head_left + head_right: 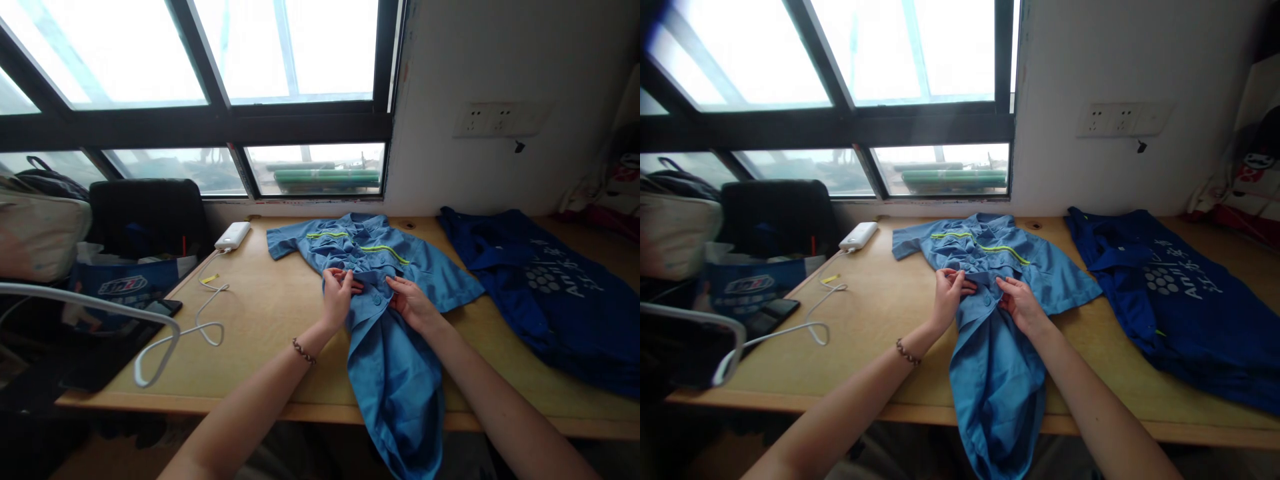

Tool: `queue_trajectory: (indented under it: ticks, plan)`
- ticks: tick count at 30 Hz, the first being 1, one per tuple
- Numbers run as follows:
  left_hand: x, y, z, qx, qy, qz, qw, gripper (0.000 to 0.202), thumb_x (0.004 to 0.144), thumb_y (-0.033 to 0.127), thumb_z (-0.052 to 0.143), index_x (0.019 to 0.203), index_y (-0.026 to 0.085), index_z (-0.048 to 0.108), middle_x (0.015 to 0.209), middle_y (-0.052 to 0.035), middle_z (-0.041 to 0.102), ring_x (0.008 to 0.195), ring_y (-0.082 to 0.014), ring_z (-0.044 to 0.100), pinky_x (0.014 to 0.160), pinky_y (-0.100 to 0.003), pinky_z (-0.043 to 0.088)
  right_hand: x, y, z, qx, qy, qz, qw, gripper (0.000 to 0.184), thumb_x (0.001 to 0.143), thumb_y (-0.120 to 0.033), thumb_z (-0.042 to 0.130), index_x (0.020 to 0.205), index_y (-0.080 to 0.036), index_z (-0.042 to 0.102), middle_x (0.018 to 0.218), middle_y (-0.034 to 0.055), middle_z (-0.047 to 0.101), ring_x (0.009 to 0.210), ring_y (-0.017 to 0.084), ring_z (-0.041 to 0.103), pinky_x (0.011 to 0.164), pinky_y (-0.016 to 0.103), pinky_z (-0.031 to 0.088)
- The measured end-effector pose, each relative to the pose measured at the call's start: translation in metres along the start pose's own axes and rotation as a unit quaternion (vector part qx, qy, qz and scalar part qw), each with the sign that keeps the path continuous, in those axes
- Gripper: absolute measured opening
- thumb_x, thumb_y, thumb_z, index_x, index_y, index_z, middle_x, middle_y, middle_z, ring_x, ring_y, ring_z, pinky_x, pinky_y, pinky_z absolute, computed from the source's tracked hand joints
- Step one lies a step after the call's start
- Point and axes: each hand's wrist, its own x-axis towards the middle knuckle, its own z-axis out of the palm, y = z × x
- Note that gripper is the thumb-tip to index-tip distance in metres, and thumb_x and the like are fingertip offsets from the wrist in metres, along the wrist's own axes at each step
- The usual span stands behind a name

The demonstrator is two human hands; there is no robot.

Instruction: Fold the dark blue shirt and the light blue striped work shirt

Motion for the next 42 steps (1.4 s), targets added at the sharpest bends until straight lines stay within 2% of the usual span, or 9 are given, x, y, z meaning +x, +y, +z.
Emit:
queue_trajectory:
  ticks: [4, 8, 11, 20, 24, 27, 32, 37, 42]
  plan:
    - [-0.007, 0.002, 0.002, 0.071, -0.045, 0.013, 0.996, 0.024, 0.072, 0.039, 0.056, 0.077, 0.019, 0.043, 0.061, 0.0027, 0.051, 0.052, -0.0103, 0.053, 0.049, -0.021, 0.042, 0.0, -0.001, 0.0, 0.008, -0.018, 0.008, 1.0, 0.021, 0.068, -0.036, 0.064, 0.08, -0.019, 0.062, 0.074, 0.0026, 0.062, 0.06, 0.014, 0.056, 0.052, 0.026, 0.044]
    - [-0.012, 0.009, 0.002, 0.15, -0.138, 0.052, 0.978, 0.025, 0.071, 0.039, 0.057, 0.062, 0.016, 0.054, 0.055, 0.001, 0.051, 0.051, -0.0095, 0.046, 0.048, -0.02, 0.036, 0.001, -0.002, -0.001, -0.05, -0.019, -0.01, 0.999, 0.024, 0.071, -0.04, 0.058, 0.081, -0.019, 0.062, 0.073, 0.0051, 0.063, 0.066, 0.018, 0.059, 0.054, 0.028, 0.046]
    - [-0.015, 0.011, 0.004, 0.189, -0.21, 0.053, 0.958, 0.022, 0.065, 0.038, 0.062, 0.064, 0.016, 0.06, 0.058, -0.0004, 0.054, 0.052, -0.0102, 0.045, 0.048, -0.02, 0.034, 0.002, 0.0, -0.001, -0.077, -0.01, -0.021, 0.997, 0.025, 0.071, -0.042, 0.057, 0.079, -0.018, 0.062, 0.067, 0.0047, 0.062, 0.064, 0.018, 0.058, 0.054, 0.029, 0.046]
    - [-0.007, 0.014, -0.006, 0.267, -0.341, 0.059, 0.899, 0.018, 0.053, 0.03, 0.071, 0.062, 0.017, 0.062, 0.055, 0.0006, 0.056, 0.05, -0.0103, 0.047, 0.044, -0.019, 0.033, 0.003, 0.003, -0.001, -0.074, 0.005, -0.019, 0.997, 0.024, 0.07, -0.038, 0.058, 0.077, -0.016, 0.064, 0.053, 0.0008, 0.055, 0.048, 0.011, 0.05, 0.045, 0.023, 0.04]
    - [-0.005, 0.013, -0.007, 0.231, -0.311, 0.021, 0.922, 0.015, 0.056, 0.027, 0.068, 0.058, 0.016, 0.059, 0.052, 0.0, 0.056, 0.045, -0.0097, 0.048, 0.041, -0.019, 0.034, -0.003, 0.001, 0.006, -0.082, -0.029, -0.026, 0.996, 0.029, 0.063, -0.04, 0.065, 0.08, -0.016, 0.063, 0.063, 0.0011, 0.06, 0.053, 0.012, 0.053, 0.05, 0.024, 0.042]
    - [-0.005, 0.014, -0.005, 0.161, -0.276, -0.082, 0.944, 0.018, 0.059, 0.029, 0.067, 0.057, 0.016, 0.054, 0.048, -0.0006, 0.056, 0.039, -0.0103, 0.05, 0.037, -0.02, 0.036, -0.006, 0.001, 0.01, -0.152, -0.055, -0.054, 0.985, 0.03, 0.056, -0.036, 0.072, 0.076, -0.015, 0.064, 0.067, 0.0009, 0.063, 0.059, 0.013, 0.056, 0.058, 0.025, 0.043]
    - [-0.003, 0.02, -0.003, 0.029, -0.242, -0.213, 0.946, 0.022, 0.06, 0.024, 0.07, 0.064, 0.013, 0.051, 0.053, -0.0041, 0.061, 0.046, -0.0125, 0.058, 0.044, -0.021, 0.047, -0.005, 0.004, 0.008, -0.205, -0.02, -0.098, 0.974, 0.029, 0.062, -0.041, 0.066, 0.072, -0.014, 0.066, 0.067, 0.0023, 0.063, 0.063, 0.014, 0.055, 0.058, 0.025, 0.041]
    - [-0.001, 0.021, -0.006, -0.062, -0.242, -0.242, 0.938, 0.023, 0.062, 0.02, 0.071, 0.071, 0.009, 0.053, 0.065, -0.0103, 0.065, 0.061, -0.0166, 0.064, 0.057, -0.023, 0.053, -0.002, 0.002, 0.004, -0.084, -0.009, -0.009, 0.996, 0.029, 0.058, -0.041, 0.069, 0.063, -0.013, 0.063, 0.05, -0.001, 0.054, 0.044, 0.008, 0.045, 0.044, 0.022, 0.034]
    - [-0.001, 0.018, -0.007, -0.082, -0.244, -0.222, 0.94, 0.021, 0.065, 0.02, 0.068, 0.075, 0.009, 0.053, 0.072, -0.0123, 0.066, 0.068, -0.0192, 0.065, 0.062, -0.024, 0.053, -0.001, 0.001, 0.003, -0.036, 0.014, 0.013, 0.999, 0.028, 0.06, -0.038, 0.069, 0.056, -0.013, 0.058, 0.047, -0.003, 0.049, 0.042, 0.006, 0.04, 0.042, 0.02, 0.03]
